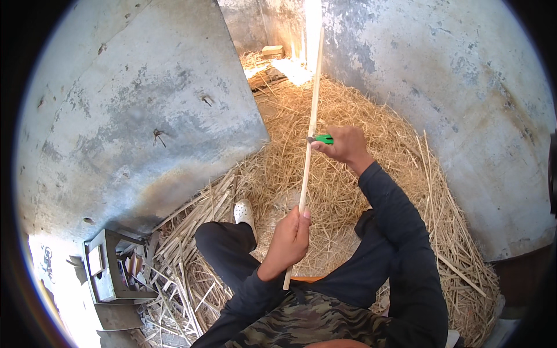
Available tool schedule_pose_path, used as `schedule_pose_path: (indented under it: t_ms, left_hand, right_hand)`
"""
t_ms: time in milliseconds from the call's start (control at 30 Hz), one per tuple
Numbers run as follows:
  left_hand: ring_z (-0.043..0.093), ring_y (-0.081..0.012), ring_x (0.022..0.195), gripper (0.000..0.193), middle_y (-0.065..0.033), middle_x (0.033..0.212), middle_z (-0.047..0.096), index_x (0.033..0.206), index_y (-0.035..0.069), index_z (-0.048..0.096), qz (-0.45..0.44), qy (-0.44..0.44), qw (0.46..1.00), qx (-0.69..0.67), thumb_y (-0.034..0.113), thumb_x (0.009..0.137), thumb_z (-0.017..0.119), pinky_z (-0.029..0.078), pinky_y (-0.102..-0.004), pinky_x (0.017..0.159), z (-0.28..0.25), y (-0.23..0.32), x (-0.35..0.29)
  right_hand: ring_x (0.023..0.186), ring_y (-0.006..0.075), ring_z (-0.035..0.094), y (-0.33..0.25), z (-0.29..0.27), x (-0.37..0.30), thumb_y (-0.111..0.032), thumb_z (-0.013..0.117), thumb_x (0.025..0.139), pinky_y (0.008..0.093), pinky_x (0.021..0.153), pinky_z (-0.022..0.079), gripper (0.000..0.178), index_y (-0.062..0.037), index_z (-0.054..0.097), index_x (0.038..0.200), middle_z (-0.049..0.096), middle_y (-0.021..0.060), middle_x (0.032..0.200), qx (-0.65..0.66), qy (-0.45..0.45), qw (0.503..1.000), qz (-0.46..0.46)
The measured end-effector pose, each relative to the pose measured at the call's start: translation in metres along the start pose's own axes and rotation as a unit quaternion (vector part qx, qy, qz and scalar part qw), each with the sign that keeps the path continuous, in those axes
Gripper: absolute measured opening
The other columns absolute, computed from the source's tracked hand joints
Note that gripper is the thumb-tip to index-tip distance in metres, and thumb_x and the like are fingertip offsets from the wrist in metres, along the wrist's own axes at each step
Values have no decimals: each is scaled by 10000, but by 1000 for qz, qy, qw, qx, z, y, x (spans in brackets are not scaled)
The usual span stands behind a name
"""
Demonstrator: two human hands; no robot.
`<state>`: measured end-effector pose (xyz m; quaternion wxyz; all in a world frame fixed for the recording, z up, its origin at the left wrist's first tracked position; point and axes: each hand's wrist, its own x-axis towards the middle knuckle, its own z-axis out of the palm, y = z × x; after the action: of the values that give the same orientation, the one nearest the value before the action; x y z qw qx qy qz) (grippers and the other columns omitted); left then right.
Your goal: The person sits on a straw-covered floor and uses a green utility knife to shave the bark off a long, thin wooden stick. They rotate the stick and scrape the blade along its length to remove the outer layer, occasionally switching to a metal file to smooth the surface.
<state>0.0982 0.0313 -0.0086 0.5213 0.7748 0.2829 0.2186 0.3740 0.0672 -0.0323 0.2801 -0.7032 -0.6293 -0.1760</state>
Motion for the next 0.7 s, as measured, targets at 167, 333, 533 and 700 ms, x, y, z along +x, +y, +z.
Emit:
schedule_pose_path:
  t_ms: [167, 333, 533, 700]
  left_hand:
    - [498, -285, 548, 306, -146, 621, 475, 827, 15, 471, -13, 4, 1000, 7, 243, 1022, 412, 382, -398, 547, 0, -7, 1]
    - [493, -279, 559, 310, -141, 627, 474, 822, 13, 488, -12, -5, 1000, 6, 238, 1019, 407, 382, -392, 553, -2, -26, 6]
    - [469, -224, 556, 316, -101, 624, 461, 818, 17, 488, -51, -36, 998, -30, 245, 1021, 407, 378, -363, 550, 0, -35, -2]
    - [459, -194, 546, 315, -79, 614, 451, 811, 19, 485, -61, -41, 997, -31, 241, 1021, 408, 379, -348, 545, -2, -32, -13]
  right_hand:
    - [331, 159, 424, 33, 20, -2, -888, 427, 714, 312, 342, 324, 766, -153, 497, 509, 408, -6, 408, -42, 66, 996, -42]
    - [333, 157, 415, 49, 33, -3, -913, 423, 679, 314, 348, 335, 775, -161, 445, 495, 377, -5, 404, -40, 44, 995, -75]
    - [354, 168, 400, 65, 50, -9, -948, 399, 633, 319, 391, 340, 808, -152, 380, 495, 360, -7, 419, -54, 61, 986, -145]
    - [418, 227, 446, 74, 55, -16, -909, 418, 680, 366, 474, 387, 800, -117, 389, 567, 424, 42, 489, -27, 20, 986, -166]
